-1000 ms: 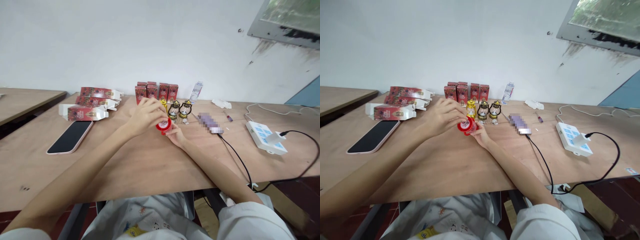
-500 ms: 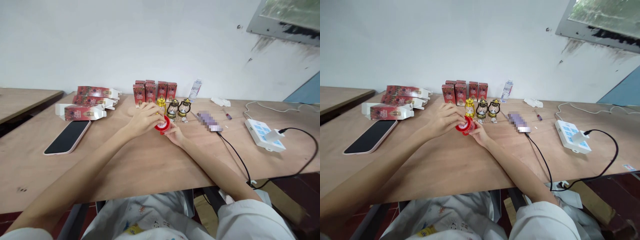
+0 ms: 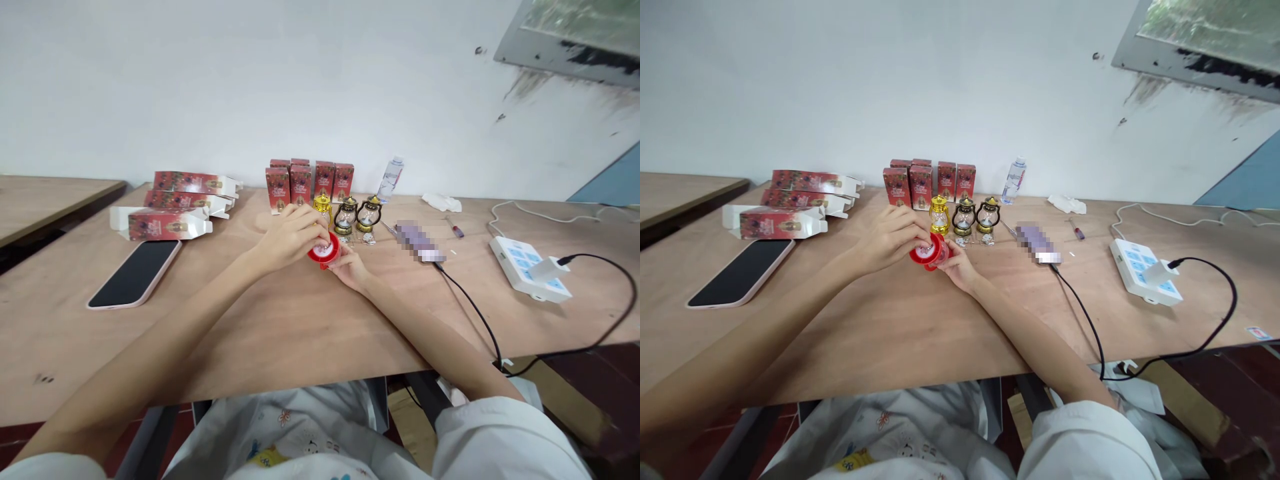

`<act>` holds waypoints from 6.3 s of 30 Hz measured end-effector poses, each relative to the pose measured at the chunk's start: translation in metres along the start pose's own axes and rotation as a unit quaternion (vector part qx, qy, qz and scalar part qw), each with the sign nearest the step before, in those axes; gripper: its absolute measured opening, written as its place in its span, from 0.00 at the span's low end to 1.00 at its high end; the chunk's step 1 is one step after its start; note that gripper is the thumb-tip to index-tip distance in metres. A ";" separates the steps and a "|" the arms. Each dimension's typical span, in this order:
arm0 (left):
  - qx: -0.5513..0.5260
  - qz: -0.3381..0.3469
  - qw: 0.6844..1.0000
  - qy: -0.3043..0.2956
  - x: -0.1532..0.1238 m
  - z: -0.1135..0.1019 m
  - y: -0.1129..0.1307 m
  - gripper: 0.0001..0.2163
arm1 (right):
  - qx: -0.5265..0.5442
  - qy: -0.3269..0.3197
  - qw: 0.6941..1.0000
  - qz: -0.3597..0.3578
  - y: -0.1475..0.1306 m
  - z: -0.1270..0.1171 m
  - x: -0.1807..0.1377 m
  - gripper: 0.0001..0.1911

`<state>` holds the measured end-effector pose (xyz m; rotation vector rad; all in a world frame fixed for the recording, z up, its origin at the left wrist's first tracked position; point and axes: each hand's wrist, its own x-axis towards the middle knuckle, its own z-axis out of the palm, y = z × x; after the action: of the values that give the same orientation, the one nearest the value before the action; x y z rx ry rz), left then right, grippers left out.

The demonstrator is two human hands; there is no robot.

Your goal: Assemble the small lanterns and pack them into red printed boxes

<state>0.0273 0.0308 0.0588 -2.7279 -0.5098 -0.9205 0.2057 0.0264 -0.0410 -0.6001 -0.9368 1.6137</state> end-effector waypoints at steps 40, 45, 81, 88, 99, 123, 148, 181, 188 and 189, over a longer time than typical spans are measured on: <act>-0.535 -0.364 0.762 -0.018 -0.007 0.018 0.005 0.13 | -0.044 -0.040 0.998 -0.006 0.004 -0.006 0.000 0.26; -0.570 -0.447 0.687 0.063 -0.012 0.022 -0.005 0.17 | -0.230 -0.008 0.961 -0.156 0.011 0.007 -0.005 0.41; -0.141 -0.358 0.923 -0.020 -0.047 0.058 -0.070 0.10 | -0.450 0.156 0.856 -0.202 0.017 0.012 -0.009 0.17; -0.294 -0.351 0.870 0.184 -0.032 0.012 -0.008 0.13 | -0.424 0.096 0.874 -0.217 0.020 0.012 -0.009 0.29; -0.400 -0.317 0.846 0.155 -0.032 0.023 0.029 0.13 | -0.442 0.079 0.862 -0.235 0.017 0.016 -0.012 0.28; -0.083 -0.114 0.973 0.185 -0.042 0.017 0.037 0.06 | -0.436 0.085 0.867 -0.227 0.017 0.014 -0.012 0.27; -0.021 -0.019 0.987 0.158 -0.046 0.025 0.033 0.10 | -0.471 0.093 0.845 -0.235 0.016 0.014 -0.013 0.20; 0.198 0.010 0.961 0.194 -0.040 0.022 0.040 0.03 | -0.511 0.083 0.806 -0.287 0.015 0.015 -0.013 0.13; 0.185 0.003 0.961 0.204 -0.040 0.024 0.041 0.02 | -0.507 0.076 0.810 -0.285 0.013 0.017 -0.014 0.13; 0.186 0.002 0.961 0.205 -0.040 0.024 0.041 0.02 | -0.507 0.075 0.809 -0.286 0.013 0.017 -0.014 0.13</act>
<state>0.0264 -0.0098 0.0110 -2.1281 -0.5279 -1.2091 0.1883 0.0073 -0.0440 -1.0113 -1.6563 0.4119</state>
